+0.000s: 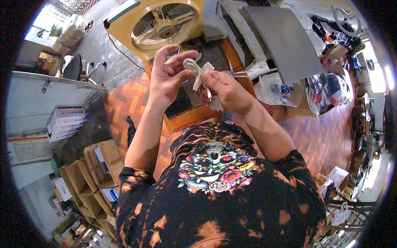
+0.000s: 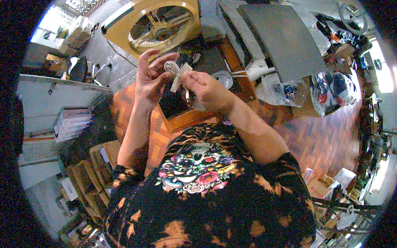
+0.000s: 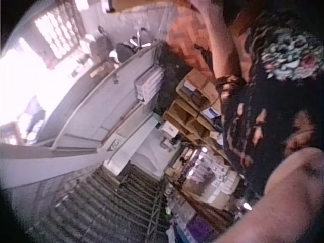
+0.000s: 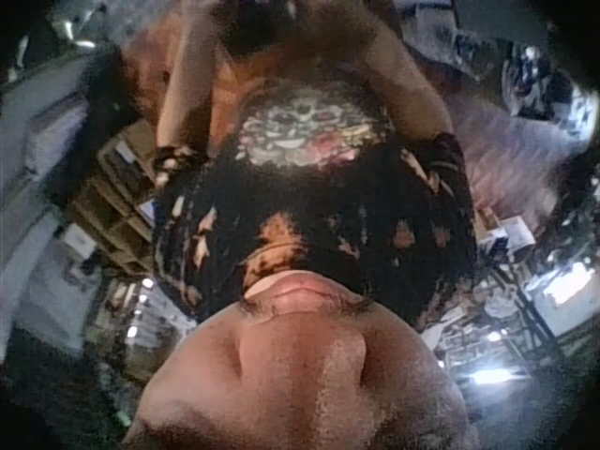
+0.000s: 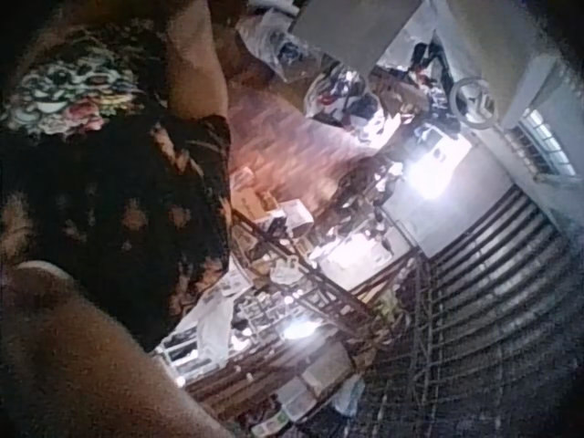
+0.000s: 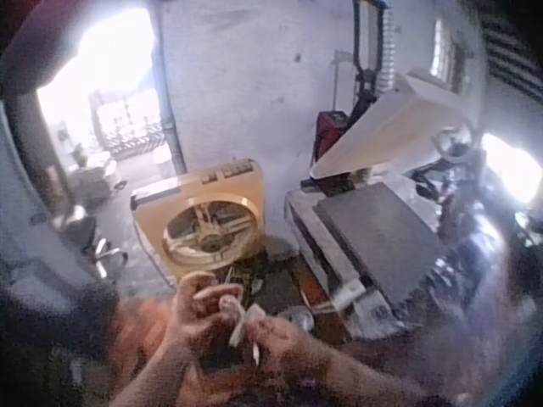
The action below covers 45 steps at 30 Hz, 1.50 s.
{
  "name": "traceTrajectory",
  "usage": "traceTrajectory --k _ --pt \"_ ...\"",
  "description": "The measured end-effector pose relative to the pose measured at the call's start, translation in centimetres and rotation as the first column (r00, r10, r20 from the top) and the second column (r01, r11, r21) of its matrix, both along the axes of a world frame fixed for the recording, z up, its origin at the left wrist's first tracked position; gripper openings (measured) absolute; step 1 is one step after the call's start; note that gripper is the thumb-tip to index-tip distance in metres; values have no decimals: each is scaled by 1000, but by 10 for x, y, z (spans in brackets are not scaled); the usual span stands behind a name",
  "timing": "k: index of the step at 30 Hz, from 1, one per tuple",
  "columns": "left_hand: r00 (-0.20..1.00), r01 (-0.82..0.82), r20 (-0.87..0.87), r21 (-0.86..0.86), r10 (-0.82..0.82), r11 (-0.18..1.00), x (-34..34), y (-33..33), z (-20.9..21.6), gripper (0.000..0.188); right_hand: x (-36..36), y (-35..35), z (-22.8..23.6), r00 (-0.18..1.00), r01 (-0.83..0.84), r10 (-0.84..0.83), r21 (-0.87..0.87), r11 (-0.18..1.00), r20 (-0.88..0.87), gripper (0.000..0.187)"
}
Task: The person unwraps a white wireless device, attaches three antennas, and plugs in a power cable. They then use a tablet to configure the device and walk through a warehouse area.
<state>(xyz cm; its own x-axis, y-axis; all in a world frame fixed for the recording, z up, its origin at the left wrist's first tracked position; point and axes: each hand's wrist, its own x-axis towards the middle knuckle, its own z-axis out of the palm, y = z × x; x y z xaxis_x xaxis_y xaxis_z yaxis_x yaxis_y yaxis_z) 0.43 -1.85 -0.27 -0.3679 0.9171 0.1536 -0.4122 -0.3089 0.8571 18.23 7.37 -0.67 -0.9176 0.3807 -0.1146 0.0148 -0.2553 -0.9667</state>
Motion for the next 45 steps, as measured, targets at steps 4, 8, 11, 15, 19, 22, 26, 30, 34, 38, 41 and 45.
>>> traceTrajectory --k 4,8,11,15,19,22,26,30,34,38,41,45 --pt "300 -301 -860 325 413 896 3 -8 11 17 3 0 -3 999 46 -46 53 998 8 35" --pt "679 -284 -730 -172 71 943 12 -19 12 13 8 -4 1 982 181 -190 375 909 -14 32" --pt "885 -74 -460 -299 -76 951 13 -19 13 16 12 -5 7 974 178 -217 372 911 66 31" --pt "688 -136 -725 -187 -43 973 9 -11 11 17 14 -7 7 970 213 -241 479 852 -2 31" --pt "429 -188 -895 43 122 981 7 -12 6 18 14 -5 1 976 182 -218 559 809 -2 32" --pt "419 -193 -890 107 180 975 10 -14 0 20 14 -1 0 984 153 -176 603 783 -22 33" --pt "195 -175 -887 388 418 905 6 -10 -1 45 22 4 7 990 30 -109 625 780 89 35" --pt "-117 160 -906 388 407 908 -13 -4 15 55 25 3 16 992 -62 -5 526 848 126 34" --pt "-267 359 -879 289 394 888 -26 -2 33 43 21 6 22 992 -113 77 415 903 103 37" --pt "-325 392 -847 284 420 875 -32 1 41 43 19 12 25 979 -179 158 170 969 129 37" --pt "-213 358 -861 371 462 857 -25 0 39 45 19 7 24 997 -81 74 302 950 34 29" --pt "67 82 -991 124 119 989 -10 -14 37 49 18 -8 19 985 54 -171 891 450 27 13"
